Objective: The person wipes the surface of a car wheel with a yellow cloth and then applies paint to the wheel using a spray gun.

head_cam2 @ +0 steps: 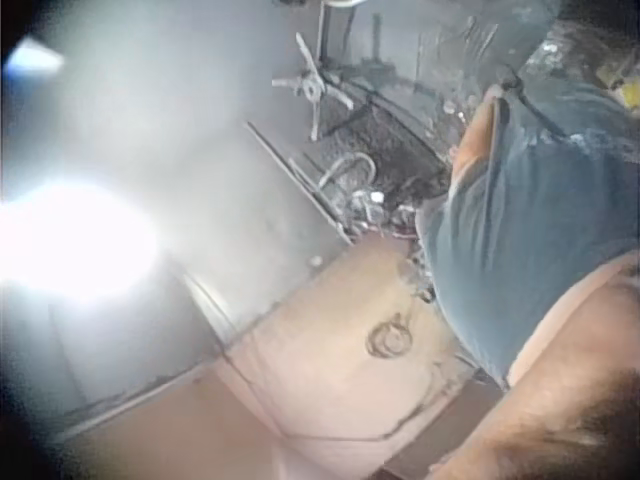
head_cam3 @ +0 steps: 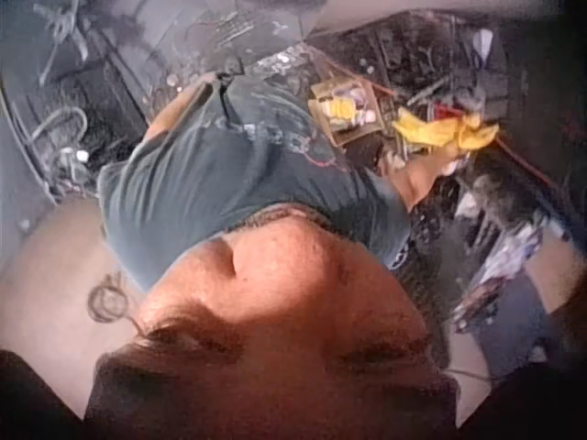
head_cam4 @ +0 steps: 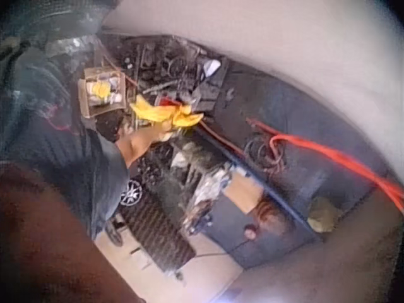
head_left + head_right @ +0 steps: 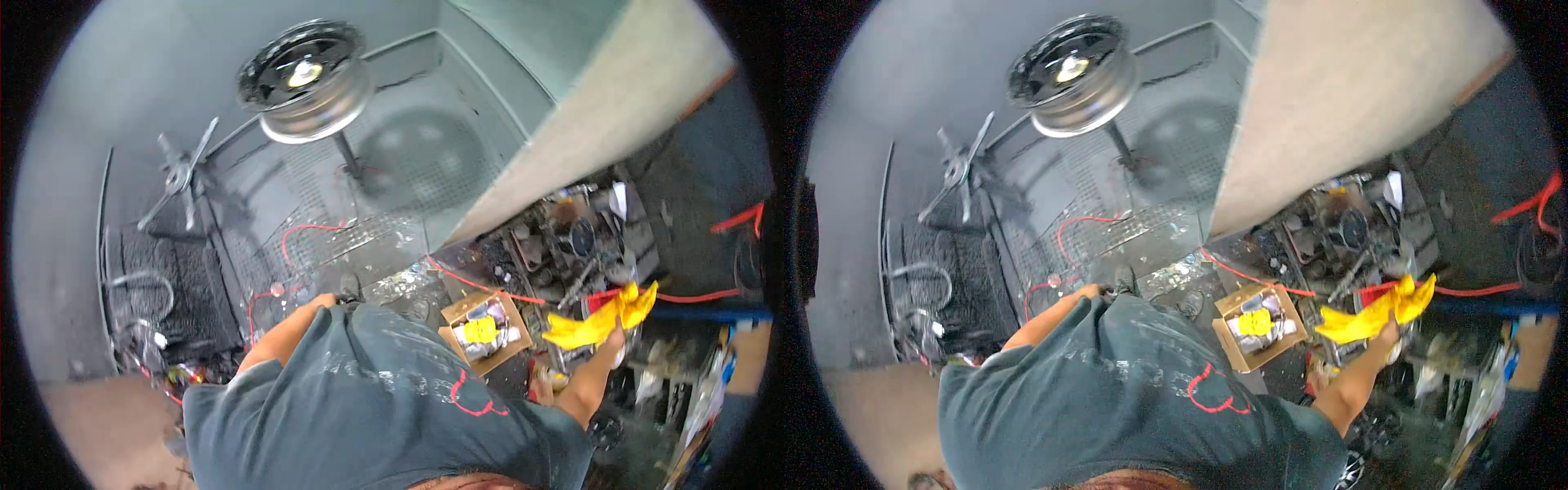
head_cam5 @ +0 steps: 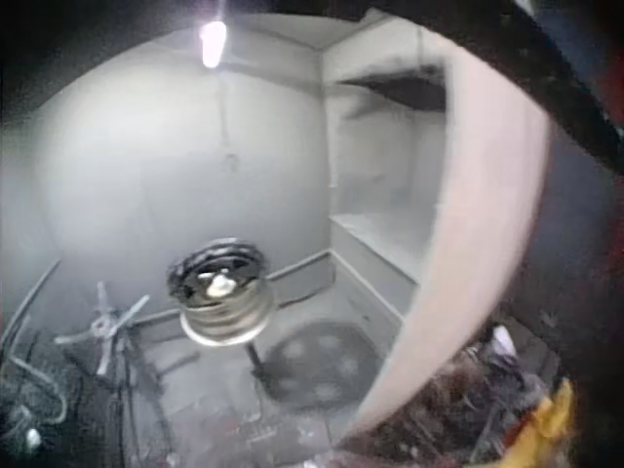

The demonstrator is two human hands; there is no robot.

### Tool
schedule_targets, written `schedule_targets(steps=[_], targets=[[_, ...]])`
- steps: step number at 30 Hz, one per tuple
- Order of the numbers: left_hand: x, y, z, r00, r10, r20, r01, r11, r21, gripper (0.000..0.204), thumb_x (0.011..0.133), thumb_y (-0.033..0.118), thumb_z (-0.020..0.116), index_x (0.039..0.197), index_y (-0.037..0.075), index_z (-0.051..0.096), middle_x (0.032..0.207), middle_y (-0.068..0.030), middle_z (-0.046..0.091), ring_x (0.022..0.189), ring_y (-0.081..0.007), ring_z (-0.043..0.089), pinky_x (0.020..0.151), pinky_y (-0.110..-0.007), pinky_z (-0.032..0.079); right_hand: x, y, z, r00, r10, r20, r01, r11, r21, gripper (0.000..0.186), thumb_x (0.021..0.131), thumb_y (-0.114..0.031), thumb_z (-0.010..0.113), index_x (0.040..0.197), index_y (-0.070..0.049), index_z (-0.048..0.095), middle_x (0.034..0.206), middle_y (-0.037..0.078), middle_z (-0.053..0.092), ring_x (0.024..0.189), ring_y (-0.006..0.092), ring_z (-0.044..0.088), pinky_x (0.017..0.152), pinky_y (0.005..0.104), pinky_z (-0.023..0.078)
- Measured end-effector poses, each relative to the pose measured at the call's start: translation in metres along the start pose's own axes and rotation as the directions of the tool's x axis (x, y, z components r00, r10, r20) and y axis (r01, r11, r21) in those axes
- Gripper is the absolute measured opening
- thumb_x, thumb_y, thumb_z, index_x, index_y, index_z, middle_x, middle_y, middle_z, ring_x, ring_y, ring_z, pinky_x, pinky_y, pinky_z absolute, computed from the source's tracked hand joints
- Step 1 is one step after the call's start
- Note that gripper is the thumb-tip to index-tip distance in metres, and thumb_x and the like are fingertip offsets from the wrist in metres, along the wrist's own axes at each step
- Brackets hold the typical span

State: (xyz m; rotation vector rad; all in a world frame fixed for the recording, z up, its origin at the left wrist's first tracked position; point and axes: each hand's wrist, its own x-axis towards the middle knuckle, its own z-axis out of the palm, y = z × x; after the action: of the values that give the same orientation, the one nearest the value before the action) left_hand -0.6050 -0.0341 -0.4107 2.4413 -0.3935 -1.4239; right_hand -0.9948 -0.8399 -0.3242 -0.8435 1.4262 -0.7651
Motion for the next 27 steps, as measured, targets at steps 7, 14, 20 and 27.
schedule_targets(steps=[7, 14, 20, 27], targets=[[-0.036, 0.121, -0.070, 0.964, 0.250, -0.095, -0.254, 0.967, -0.031, 0.048, 0.091, 0.037, 0.063, 0.128, 0.008, 0.062, 0.118, -0.0204, 0.068, 0.111, -0.0362, 0.065, 0.095, -0.043, 0.051, -0.163, -0.052, 0.037, 0.508, -0.855, -0.102, 0.664, 0.464, -0.587, 0.036, 0.100, -0.025, 0.058, 0.113, 0.007, 0.064, 0.114, 0.019, 0.066, 0.104, 0.0317, 0.061, 0.096, 0.0394, 0.046], [-0.077, 0.276, -0.131, 0.605, 0.784, -0.140, -0.788, 0.564, -0.248, 0.050, 0.088, 0.022, 0.070, 0.132, 0.003, 0.057, 0.131, -0.0196, 0.061, 0.123, -0.0337, 0.058, 0.103, -0.043, 0.046, -0.356, 0.032, 0.181, 0.629, -0.234, 0.741, 0.571, 0.786, -0.237, 0.016, 0.098, -0.014, 0.061, 0.105, 0.001, 0.064, 0.101, 0.008, 0.067, 0.095, 0.0178, 0.062, 0.089, 0.0333, 0.049], [-0.077, 0.280, -0.149, 0.174, 0.973, -0.152, -0.982, 0.183, 0.041, 0.055, 0.085, 0.026, 0.073, 0.131, 0.001, 0.057, 0.130, -0.0164, 0.061, 0.122, -0.0323, 0.058, 0.106, -0.043, 0.044, -0.486, 0.026, 0.287, 0.401, -0.210, 0.892, 0.424, 0.905, 0.022, 0.015, 0.086, -0.001, 0.071, 0.099, 0.000, 0.064, 0.095, 0.006, 0.065, 0.087, 0.0126, 0.060, 0.080, 0.0270, 0.048], [-0.095, 0.178, -0.235, 0.245, 0.908, -0.341, -0.883, 0.354, 0.309, 0.036, 0.085, 0.021, 0.068, 0.119, 0.011, 0.067, 0.112, -0.0103, 0.066, 0.106, -0.0304, 0.064, 0.089, -0.043, 0.052, -0.532, 0.034, 0.376, 0.288, -0.228, 0.930, 0.916, 0.348, -0.199, 0.039, 0.075, -0.005, 0.079, 0.110, 0.001, 0.064, 0.103, 0.016, 0.064, 0.090, 0.0272, 0.065, 0.079, 0.0378, 0.053]])
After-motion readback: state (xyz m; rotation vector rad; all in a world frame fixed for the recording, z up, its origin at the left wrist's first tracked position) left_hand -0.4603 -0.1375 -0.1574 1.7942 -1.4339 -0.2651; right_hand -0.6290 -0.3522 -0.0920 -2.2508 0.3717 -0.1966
